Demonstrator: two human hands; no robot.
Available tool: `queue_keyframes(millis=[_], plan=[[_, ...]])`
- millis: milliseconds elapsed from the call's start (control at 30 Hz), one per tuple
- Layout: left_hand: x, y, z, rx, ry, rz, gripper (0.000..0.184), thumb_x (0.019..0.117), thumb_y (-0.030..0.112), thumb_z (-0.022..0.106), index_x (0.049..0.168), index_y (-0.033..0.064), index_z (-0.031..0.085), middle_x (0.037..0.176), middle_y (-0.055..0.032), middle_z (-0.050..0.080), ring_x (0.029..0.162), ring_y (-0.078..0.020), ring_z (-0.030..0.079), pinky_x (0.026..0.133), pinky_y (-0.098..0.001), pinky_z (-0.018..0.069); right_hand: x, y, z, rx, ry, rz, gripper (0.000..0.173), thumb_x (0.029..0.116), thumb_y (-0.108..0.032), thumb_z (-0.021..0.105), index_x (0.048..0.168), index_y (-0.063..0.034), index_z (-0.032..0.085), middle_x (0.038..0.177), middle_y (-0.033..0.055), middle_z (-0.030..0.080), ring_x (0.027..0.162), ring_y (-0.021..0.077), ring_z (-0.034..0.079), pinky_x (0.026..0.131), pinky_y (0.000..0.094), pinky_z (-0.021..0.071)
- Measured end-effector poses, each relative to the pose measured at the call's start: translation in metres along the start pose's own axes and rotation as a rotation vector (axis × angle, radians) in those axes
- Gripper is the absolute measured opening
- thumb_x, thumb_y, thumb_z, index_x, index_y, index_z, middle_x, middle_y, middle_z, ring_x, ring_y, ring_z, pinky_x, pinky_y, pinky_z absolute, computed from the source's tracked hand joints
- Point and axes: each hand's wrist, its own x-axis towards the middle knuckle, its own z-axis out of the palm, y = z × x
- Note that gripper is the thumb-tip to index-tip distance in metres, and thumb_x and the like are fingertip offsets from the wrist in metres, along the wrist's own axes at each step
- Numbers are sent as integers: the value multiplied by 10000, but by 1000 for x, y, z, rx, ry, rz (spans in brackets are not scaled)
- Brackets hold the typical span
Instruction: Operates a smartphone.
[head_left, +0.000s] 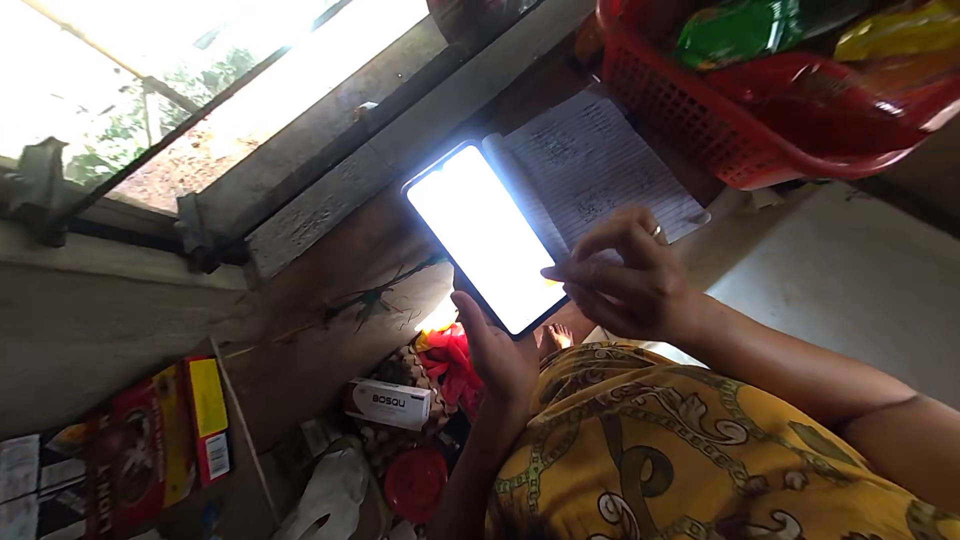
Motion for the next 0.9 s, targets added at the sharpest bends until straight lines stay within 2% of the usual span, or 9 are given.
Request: queue_keyframes(millis=[100, 233, 367, 567, 667, 733, 833, 900], plan=[[-1, 1, 1, -31, 26, -2, 492, 1063, 555, 343, 1426, 250, 472, 1292, 63, 652, 1220, -99, 619, 1005, -359, 543, -3, -9, 2, 103, -27, -20, 197, 1012, -254, 598, 1062, -163, 765, 993, 34, 592, 1011, 134, 521, 958, 286, 381], [-3, 2, 3, -73, 85, -4, 449, 1087, 506, 298, 1328, 201, 524, 1179, 52, 703, 1135, -86, 667, 944, -335, 575, -6, -15, 8, 214, -90, -76, 218, 1042, -257, 578, 1117, -144, 749, 973, 58, 603, 985, 148, 538, 944, 265, 399], [-4, 1, 2, -93, 54, 10, 434, 1067, 519, 377, 1316, 199, 532, 1161, 34, 711, 1129, -104, 675, 944, -347, 576, -5, -14, 8, 227, -76, -80, 220, 1040, -249, 577, 1106, -134, 752, 966, 54, 601, 988, 144, 537, 928, 257, 411], [-6, 2, 4, -64, 78, 11, 424, 1082, 501, 331, 1325, 204, 511, 1159, 43, 708, 1121, -97, 676, 936, -338, 580, -5, -13, 8, 236, -54, -87, 208, 1036, -232, 584, 1089, -114, 747, 954, 57, 602, 964, 141, 541, 895, 239, 424], [-6, 2, 4, -82, 82, 21, 422, 1075, 505, 360, 1289, 199, 555, 1140, 33, 717, 1111, -98, 680, 933, -340, 579, -5, -14, 8, 231, -53, -84, 205, 1035, -230, 582, 1086, -116, 745, 952, 53, 602, 961, 139, 538, 898, 242, 417], [-6, 1, 4, -73, 77, 27, 433, 1069, 520, 369, 1299, 201, 548, 1159, 38, 713, 1128, -98, 674, 948, -341, 573, -4, -13, 6, 207, -49, -71, 200, 1028, -222, 589, 1074, -117, 752, 962, 45, 606, 974, 132, 543, 918, 246, 418], [-5, -1, 2, -33, 14, 33, 486, 1058, 551, 365, 1416, 247, 490, 1285, 61, 661, 1230, -95, 611, 1019, -360, 530, -2, -7, 2, 140, -24, -35, 187, 998, -203, 603, 1028, -121, 768, 972, 38, 603, 1008, 135, 532, 940, 260, 402], [-4, -1, 0, -8, -4, 31, 517, 1033, 593, 404, 1442, 285, 475, 1313, 73, 646, 1246, -101, 602, 1016, -379, 533, -1, -4, 0, 109, -22, -23, 181, 980, -189, 601, 997, -119, 766, 991, 49, 611, 1033, 150, 528, 959, 289, 387]])
